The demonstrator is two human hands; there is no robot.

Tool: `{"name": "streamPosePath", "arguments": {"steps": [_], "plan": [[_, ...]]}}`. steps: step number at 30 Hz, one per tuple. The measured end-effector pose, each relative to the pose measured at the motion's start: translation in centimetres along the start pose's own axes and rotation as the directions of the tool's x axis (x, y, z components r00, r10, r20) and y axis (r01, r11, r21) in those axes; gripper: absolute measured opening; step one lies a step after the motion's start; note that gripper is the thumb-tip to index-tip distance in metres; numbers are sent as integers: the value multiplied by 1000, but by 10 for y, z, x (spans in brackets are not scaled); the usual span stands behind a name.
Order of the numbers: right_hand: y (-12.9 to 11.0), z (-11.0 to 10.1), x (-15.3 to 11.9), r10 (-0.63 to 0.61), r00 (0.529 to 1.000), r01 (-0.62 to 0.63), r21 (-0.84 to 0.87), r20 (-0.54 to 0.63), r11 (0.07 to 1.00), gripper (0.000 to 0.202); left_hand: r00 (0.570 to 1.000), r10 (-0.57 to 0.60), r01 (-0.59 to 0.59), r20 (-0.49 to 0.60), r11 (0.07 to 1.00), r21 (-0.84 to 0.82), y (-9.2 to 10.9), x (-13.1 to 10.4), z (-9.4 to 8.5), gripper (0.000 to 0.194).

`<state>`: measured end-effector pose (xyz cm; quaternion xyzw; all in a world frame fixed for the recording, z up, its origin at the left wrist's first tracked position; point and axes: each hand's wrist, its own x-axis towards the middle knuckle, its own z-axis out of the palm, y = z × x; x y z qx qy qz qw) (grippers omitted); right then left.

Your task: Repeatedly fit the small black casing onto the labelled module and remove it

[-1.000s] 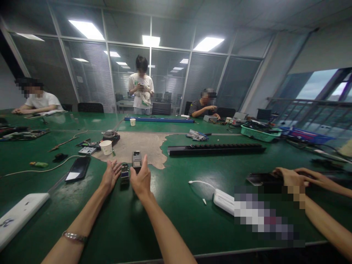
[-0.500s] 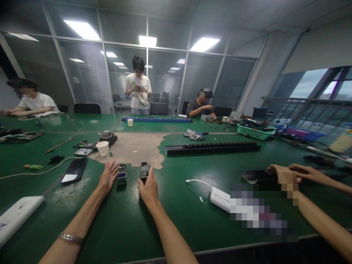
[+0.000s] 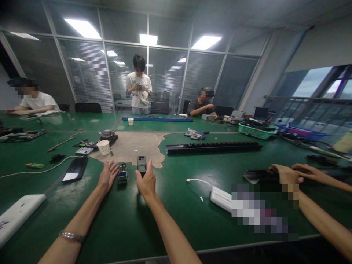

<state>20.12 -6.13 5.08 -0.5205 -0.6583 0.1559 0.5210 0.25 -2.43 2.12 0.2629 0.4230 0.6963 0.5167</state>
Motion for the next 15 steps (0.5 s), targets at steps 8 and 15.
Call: {"name": "streamPosePath", "arguments": {"steps": [8, 15], "plan": [[-52, 40, 2, -30, 992, 32, -14, 123, 999, 83, 1000, 2, -1, -30, 1000, 25, 2, 1, 0, 66], [-63, 59, 3, 20, 983, 14, -182, 184, 983, 82, 999, 22, -21, -48, 1000, 7, 2, 2, 0, 68]]}}
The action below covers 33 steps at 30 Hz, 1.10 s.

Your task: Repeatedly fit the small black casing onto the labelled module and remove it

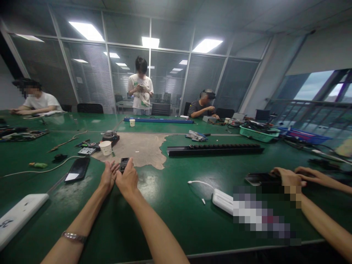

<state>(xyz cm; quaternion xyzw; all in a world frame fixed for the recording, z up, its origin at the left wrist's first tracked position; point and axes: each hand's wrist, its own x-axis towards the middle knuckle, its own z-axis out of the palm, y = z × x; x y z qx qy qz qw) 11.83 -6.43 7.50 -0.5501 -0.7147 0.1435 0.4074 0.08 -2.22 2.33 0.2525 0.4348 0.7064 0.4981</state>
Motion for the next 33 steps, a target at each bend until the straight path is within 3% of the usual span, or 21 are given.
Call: {"name": "streamPosePath", "arguments": {"steps": [15, 18, 23, 28, 33], "plan": [[5, 6, -13, 104, 991, -89, -173, 81, 981, 87, 1000, -13, 13, 11, 999, 30, 3, -4, 1, 71], [15, 13, -15, 72, 994, -64, -97, 86, 993, 86, 1000, -16, 16, 8, 999, 30, 3, -3, 1, 69], [27, 20, -23, -30, 1000, 30, 87, -1, 996, 86, 1000, -17, 16, 18, 1000, 22, 2, -3, 2, 70], [22, 17, -31, -34, 999, 34, 103, 0, 994, 62, 997, -39, 37, 69, 999, 24, 2, -7, 6, 69], [23, 22, -34, 6, 1000, -5, 96, -11, 995, 66, 998, -26, 25, 62, 999, 22, 1, -8, 6, 68]]}}
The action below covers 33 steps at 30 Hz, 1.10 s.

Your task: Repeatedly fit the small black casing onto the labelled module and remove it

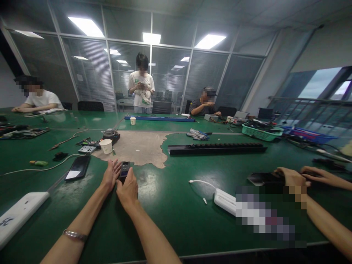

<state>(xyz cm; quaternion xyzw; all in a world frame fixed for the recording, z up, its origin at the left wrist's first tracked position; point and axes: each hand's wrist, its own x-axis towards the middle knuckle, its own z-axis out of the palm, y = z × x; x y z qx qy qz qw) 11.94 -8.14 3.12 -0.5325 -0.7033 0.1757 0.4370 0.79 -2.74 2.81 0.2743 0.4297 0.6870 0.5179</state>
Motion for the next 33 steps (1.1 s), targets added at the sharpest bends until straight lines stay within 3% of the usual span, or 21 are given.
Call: {"name": "streamPosePath", "arguments": {"steps": [5, 10, 14, 18, 24, 30, 33], "plan": [[-6, -2, 8, 8, 999, -7, 29, -39, 1000, 60, 999, -7, 7, -35, 1000, -15, -2, 5, -2, 69], [-16, -28, 23, -64, 987, 76, 81, -146, 994, 60, 999, -2, 1, -35, 1000, -22, -1, 3, -3, 67], [6, -59, 28, -24, 980, 29, 26, -197, 999, 58, 1000, -19, 19, -1, 1000, -25, 0, -1, 0, 68], [40, -76, 21, 17, 985, -26, -55, -170, 998, 60, 998, -37, 39, 42, 998, -45, 1, -4, 4, 70], [64, -73, 6, 127, 983, -153, -218, -130, 964, 64, 997, -37, 41, 71, 998, -48, 3, -5, 6, 67], [69, -70, 1, 47, 983, -76, -164, -177, 984, 80, 997, -2, 5, 81, 999, -39, -3, -6, 9, 68], [72, -68, 3, 47, 981, -70, -116, -187, 991, 79, 997, 19, -16, 70, 999, -42, -7, -8, 13, 70]]}}
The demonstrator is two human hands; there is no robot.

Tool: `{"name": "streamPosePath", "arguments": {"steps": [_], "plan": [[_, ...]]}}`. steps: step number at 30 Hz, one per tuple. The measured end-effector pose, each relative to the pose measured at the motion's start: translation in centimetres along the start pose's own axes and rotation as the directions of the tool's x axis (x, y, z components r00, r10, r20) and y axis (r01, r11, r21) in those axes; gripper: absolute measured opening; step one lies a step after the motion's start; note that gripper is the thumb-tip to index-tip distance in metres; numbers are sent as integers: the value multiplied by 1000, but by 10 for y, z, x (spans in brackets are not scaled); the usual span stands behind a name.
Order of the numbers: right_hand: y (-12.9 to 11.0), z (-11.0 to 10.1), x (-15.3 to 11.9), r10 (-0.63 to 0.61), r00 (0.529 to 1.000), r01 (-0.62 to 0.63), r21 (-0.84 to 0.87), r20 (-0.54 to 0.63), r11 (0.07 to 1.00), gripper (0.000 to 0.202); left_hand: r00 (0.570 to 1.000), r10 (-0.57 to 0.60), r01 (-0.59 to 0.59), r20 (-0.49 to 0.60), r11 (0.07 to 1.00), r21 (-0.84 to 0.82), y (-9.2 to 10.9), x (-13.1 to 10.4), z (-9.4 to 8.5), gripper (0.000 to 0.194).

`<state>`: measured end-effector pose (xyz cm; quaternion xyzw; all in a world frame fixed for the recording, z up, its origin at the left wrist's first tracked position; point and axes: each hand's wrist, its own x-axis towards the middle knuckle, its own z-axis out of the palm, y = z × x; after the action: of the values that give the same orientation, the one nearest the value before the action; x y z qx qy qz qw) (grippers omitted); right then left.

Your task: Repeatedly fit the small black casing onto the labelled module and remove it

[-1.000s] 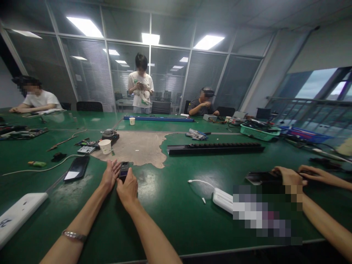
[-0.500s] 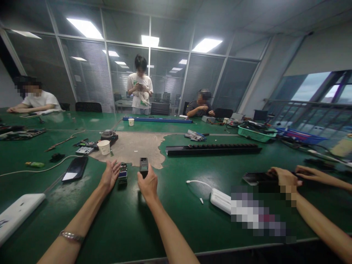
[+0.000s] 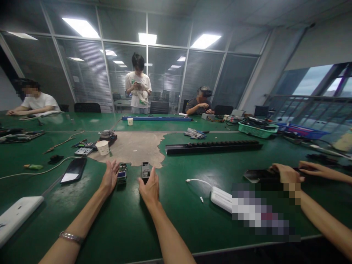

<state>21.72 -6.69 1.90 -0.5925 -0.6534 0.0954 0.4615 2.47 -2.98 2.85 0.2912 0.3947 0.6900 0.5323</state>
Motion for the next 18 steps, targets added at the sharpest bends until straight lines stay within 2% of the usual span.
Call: {"name": "streamPosePath", "arguments": {"steps": [4, 7, 9, 13, 18], "plan": [[2, 3, 2, 6, 1000, -6, 62, 5, 998, 72, 998, 46, -46, -53, 999, 12, -3, -1, 4, 71], [-5, 1, 2, 23, 999, -25, 113, 23, 993, 70, 998, 44, -43, -36, 999, 24, -3, -1, 5, 71], [-16, -2, 4, 22, 999, -27, 155, 36, 987, 69, 999, 36, -36, -24, 999, 26, -2, 0, 5, 71], [-48, 0, 11, -40, 999, 33, 232, 26, 972, 69, 996, 48, -46, -71, 999, 22, 3, 3, 0, 74], [-79, 20, 19, -99, 994, 89, 205, 39, 975, 70, 993, 79, -77, -83, 997, 31, 8, 5, -7, 72]]}}
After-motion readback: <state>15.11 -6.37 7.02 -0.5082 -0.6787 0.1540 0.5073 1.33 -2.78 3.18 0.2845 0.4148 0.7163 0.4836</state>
